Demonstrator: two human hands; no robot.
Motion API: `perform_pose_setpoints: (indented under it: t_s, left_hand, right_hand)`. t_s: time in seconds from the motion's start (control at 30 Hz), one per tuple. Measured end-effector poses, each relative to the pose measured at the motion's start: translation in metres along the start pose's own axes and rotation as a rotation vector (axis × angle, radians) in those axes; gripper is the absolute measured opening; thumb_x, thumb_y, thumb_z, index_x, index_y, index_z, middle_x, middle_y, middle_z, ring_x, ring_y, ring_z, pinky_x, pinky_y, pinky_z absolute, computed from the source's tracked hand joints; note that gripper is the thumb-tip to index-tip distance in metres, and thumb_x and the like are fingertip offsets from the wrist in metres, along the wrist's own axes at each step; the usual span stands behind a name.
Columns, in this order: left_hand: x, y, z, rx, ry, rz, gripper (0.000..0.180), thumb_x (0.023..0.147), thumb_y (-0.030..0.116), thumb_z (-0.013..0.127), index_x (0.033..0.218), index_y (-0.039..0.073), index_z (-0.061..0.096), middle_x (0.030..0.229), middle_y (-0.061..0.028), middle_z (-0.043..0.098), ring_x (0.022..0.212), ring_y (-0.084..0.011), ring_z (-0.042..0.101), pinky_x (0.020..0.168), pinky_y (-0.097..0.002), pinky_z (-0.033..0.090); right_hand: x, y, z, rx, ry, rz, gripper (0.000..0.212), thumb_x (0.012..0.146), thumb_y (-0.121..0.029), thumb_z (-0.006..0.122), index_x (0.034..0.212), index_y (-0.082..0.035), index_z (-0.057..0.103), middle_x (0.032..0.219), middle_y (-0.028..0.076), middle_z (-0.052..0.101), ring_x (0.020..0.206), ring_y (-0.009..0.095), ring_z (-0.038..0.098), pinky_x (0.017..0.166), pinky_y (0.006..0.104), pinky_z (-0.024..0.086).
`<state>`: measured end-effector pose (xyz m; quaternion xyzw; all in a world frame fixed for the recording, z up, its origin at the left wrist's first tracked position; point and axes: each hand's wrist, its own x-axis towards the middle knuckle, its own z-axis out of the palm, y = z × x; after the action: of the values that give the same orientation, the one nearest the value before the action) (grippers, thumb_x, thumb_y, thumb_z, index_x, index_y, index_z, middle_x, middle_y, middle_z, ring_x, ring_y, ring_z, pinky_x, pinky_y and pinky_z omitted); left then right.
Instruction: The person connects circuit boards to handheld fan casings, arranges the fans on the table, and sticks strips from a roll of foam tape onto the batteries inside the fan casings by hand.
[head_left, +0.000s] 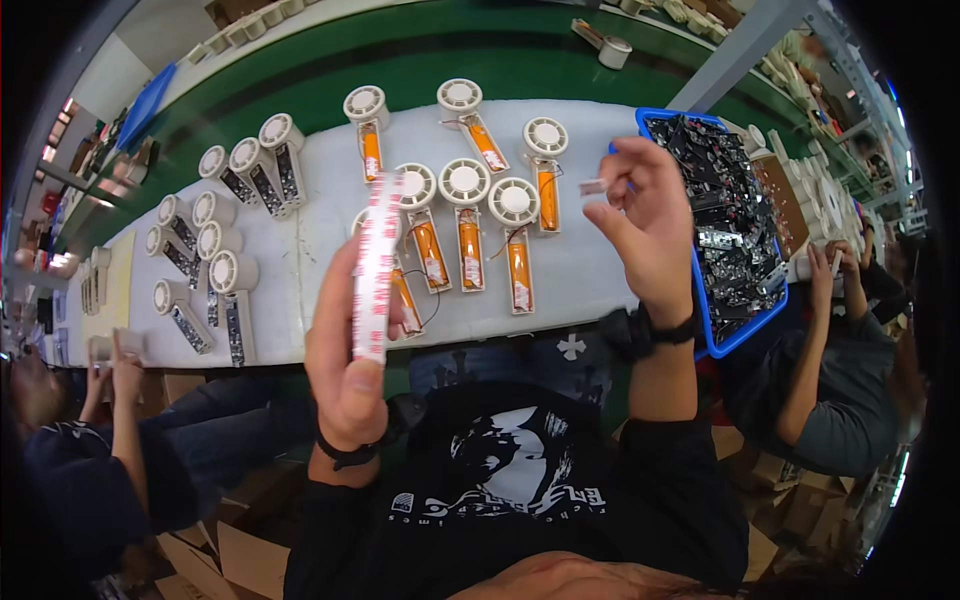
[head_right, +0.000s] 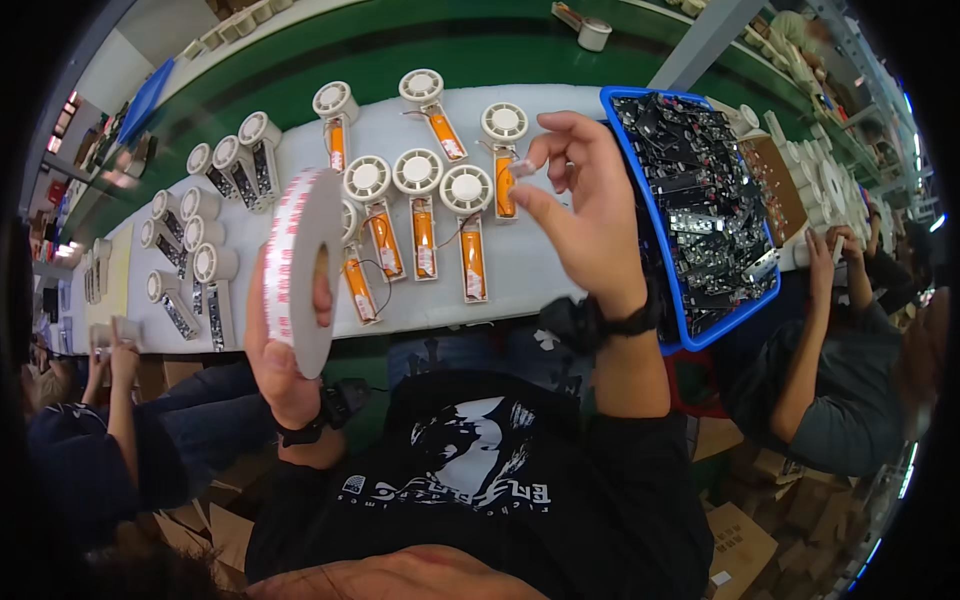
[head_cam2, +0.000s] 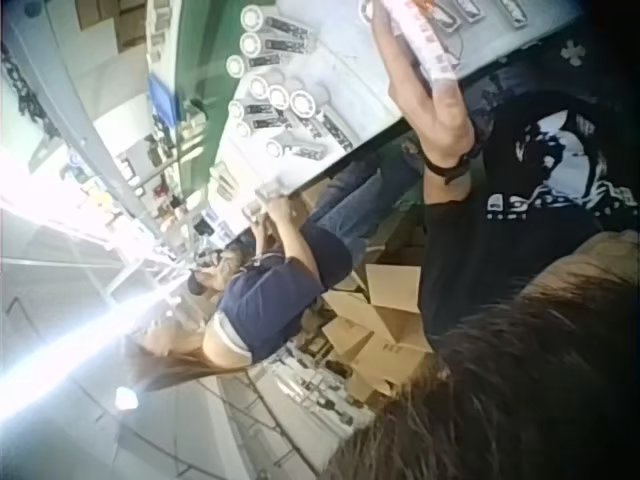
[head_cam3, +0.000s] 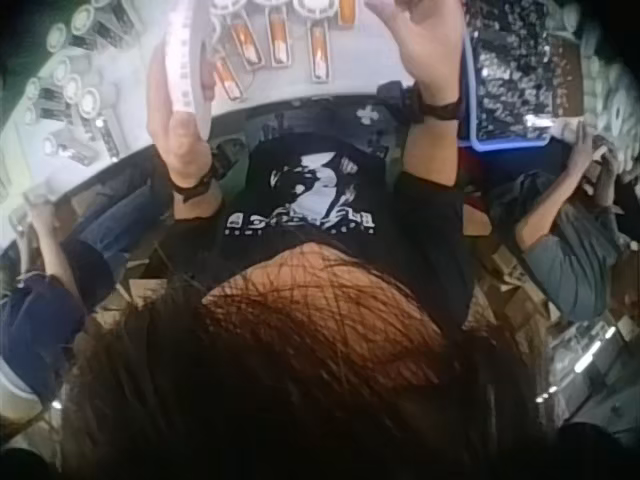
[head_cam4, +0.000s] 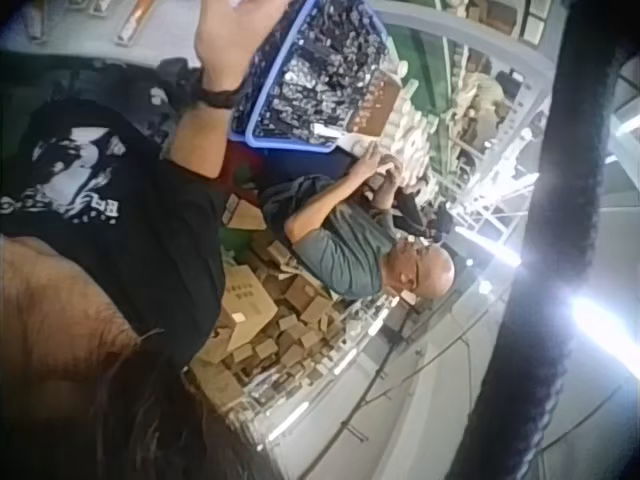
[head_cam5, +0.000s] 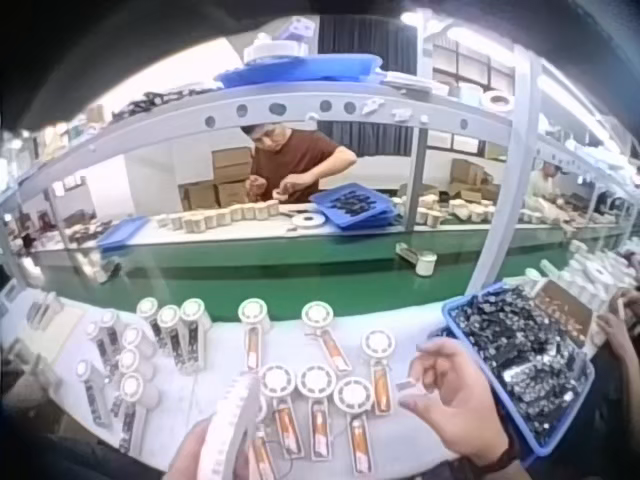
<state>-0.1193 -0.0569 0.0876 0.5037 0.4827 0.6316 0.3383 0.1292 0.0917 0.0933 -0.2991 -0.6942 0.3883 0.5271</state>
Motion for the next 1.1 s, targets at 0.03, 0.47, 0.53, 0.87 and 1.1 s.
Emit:
perform_pose_setpoints:
  t_s: [0.03, 0.47, 0.53, 0.87, 1.1]
  left_hand:
    - [0.0, -0.002, -0.001, 0.011, 0.007, 0.038, 0.101, 0.088, 0.07, 0.05, 0.148, -0.011, 0.038, 0.095, -0.0062, 0.056, 0.08, -0.0105, 0.049, 0.07, -0.0263, 0.04]
    - [0.006, -0.01, -0.004, 0.121, -0.137, -0.051, 0.096, 0.09, 0.061, 0.057, 0.149, -0.012, 0.036, 0.131, -0.0222, 0.06, 0.113, -0.0219, 0.06, 0.097, -0.0307, 0.045]
    - [0.007, -0.011, -0.004, 0.141, -0.139, -0.052, 0.097, 0.09, 0.063, 0.056, 0.149, -0.012, 0.036, 0.129, -0.0212, 0.061, 0.11, -0.0208, 0.06, 0.095, -0.0304, 0.046]
    - [0.01, -0.014, -0.005, 0.171, -0.079, -0.053, 0.103, 0.088, 0.069, 0.056, 0.148, -0.013, 0.037, 0.126, -0.0209, 0.062, 0.109, -0.0195, 0.061, 0.093, -0.0294, 0.046]
    - [0.006, -0.011, -0.004, 0.18, -0.085, -0.06, 0.103, 0.088, 0.069, 0.056, 0.147, -0.014, 0.038, 0.119, -0.0187, 0.064, 0.1, -0.0173, 0.06, 0.088, -0.0282, 0.047]
  right_hand:
    - [0.002, 0.015, -0.011, -0.009, -0.002, 0.006, 0.05, 0.084, 0.006, 0.069, 0.129, 0.001, 0.049, 0.092, 0.003, 0.058, 0.084, 0.013, 0.052, 0.08, 0.0274, 0.045]
    - [0.006, 0.069, -0.007, -0.158, -0.315, 0.572, 0.033, 0.091, 0.005, 0.065, 0.122, -0.002, 0.058, 0.089, 0.0, 0.065, 0.079, 0.004, 0.055, 0.071, 0.0191, 0.042]
    - [0.006, 0.067, -0.004, -0.149, -0.315, 0.595, 0.032, 0.09, 0.005, 0.065, 0.121, -0.002, 0.058, 0.089, 0.0, 0.066, 0.078, 0.004, 0.055, 0.07, 0.0193, 0.042]
    - [-0.01, 0.073, 0.007, -0.733, -0.239, 0.032, 0.041, 0.078, 0.004, 0.074, 0.117, -0.006, 0.064, 0.09, 0.005, 0.069, 0.092, 0.027, 0.059, 0.083, 0.0361, 0.048]
    - [-0.01, 0.065, 0.013, -0.879, -0.164, -0.049, 0.045, 0.075, 0.001, 0.077, 0.118, -0.008, 0.066, 0.111, 0.005, 0.068, 0.106, 0.03, 0.057, 0.091, 0.0411, 0.047]
